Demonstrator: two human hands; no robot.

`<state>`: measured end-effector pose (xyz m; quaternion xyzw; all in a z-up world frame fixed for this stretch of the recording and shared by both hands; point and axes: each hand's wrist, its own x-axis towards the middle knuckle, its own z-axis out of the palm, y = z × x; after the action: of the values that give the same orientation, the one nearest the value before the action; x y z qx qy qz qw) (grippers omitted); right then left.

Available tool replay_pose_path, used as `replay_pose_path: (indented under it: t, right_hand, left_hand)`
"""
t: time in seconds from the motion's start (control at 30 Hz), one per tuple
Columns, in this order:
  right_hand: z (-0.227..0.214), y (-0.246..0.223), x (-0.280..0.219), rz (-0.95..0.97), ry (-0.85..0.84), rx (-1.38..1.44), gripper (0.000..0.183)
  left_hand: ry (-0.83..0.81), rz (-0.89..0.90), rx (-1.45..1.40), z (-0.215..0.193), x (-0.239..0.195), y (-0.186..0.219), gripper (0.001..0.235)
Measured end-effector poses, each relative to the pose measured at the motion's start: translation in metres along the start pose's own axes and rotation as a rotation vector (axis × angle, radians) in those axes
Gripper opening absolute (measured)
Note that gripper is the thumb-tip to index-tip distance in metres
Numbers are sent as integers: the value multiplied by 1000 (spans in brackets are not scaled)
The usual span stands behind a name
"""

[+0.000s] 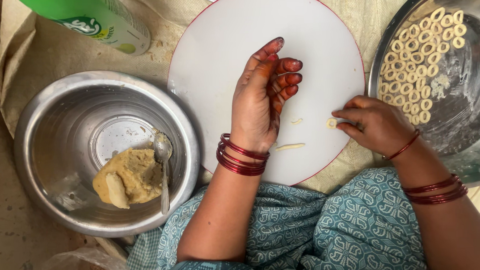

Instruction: The person sits on the floor and shapes small pieces of dough into ring-shaped snacks by hand. They roll the dough into thin strips, join the ends to form rings, and place the finished pieces onto a metal tray.

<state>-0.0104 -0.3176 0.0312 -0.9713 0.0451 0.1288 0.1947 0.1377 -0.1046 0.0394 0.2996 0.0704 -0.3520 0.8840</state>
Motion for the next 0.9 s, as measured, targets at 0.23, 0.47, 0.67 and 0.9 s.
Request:
replay_pose_path:
  t: [0.23, 0.47, 0.67, 0.9]
  right_hand:
    - [6, 4, 6, -29, -41, 148, 18]
    - [29, 99, -26, 332, 356, 715, 17]
    - [83, 272, -77, 625, 817, 860, 30]
    - [116, 364, -84, 825, 599, 644, 29]
  left_hand:
    - [-3, -12, -40, -3, -2, 1, 32]
    - [0, -16, -46, -1, 1, 2, 31]
    - [-14, -33, -51, -4, -1, -7, 30]
    - [8, -61, -10, -1, 0, -8, 30]
